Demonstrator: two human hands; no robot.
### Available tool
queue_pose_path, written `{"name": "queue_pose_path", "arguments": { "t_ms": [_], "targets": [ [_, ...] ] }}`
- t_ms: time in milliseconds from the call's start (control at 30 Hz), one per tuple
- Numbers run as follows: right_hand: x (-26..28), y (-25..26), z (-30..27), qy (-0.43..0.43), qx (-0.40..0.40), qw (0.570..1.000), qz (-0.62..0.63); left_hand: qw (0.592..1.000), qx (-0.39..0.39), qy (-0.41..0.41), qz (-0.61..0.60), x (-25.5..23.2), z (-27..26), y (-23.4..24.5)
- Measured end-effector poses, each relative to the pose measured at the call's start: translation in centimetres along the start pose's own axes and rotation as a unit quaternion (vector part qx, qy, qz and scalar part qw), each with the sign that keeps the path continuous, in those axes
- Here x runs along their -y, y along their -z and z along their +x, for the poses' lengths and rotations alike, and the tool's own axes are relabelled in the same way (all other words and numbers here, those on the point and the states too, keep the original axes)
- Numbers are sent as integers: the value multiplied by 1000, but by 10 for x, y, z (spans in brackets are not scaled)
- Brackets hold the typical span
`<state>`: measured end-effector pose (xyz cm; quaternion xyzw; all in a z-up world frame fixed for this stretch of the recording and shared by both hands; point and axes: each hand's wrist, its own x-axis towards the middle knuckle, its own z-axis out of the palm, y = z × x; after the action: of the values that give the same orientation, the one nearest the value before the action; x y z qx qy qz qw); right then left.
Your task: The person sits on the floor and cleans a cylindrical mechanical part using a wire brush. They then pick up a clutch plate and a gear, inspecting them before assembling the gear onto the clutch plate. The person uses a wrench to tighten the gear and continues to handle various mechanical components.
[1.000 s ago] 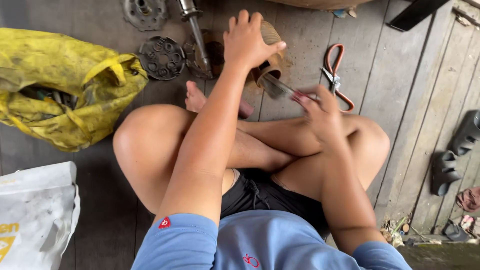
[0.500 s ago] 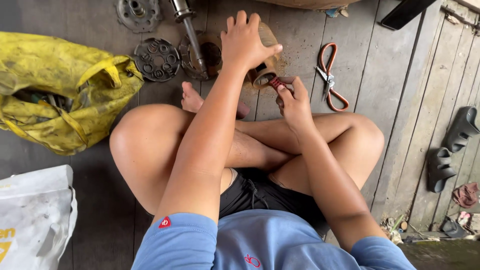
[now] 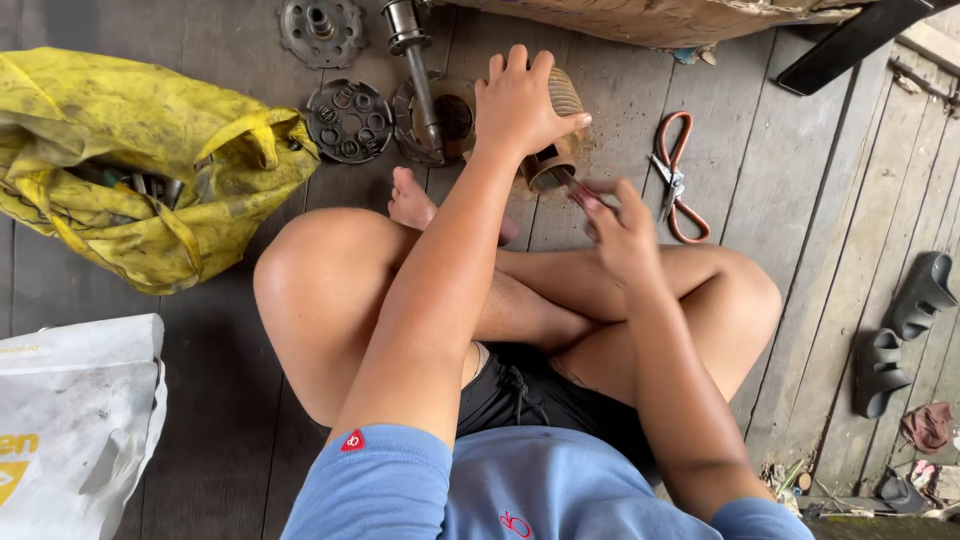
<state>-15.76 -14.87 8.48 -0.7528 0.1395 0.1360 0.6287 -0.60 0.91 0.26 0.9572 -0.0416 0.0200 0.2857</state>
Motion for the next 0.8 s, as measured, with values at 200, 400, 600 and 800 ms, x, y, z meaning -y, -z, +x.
{"name": "queue_pose_path", "arguments": {
  "t_ms": [200, 400, 600, 800],
  "targets": [
    [-10, 19, 14, -72, -39, 985, 154, 1000, -11, 15, 6, -3, 7, -5],
    [-6, 26, -8, -8, 4, 999, 51, 1000, -3, -6, 19, -1, -3, 2],
    [-13, -5, 18, -111, -64, 984, 126, 999, -9, -11, 36, -8, 2, -1],
    [1, 42, -15, -65, -2, 996, 65, 999, -5, -9, 37, -1, -7, 8]
  ]
}}
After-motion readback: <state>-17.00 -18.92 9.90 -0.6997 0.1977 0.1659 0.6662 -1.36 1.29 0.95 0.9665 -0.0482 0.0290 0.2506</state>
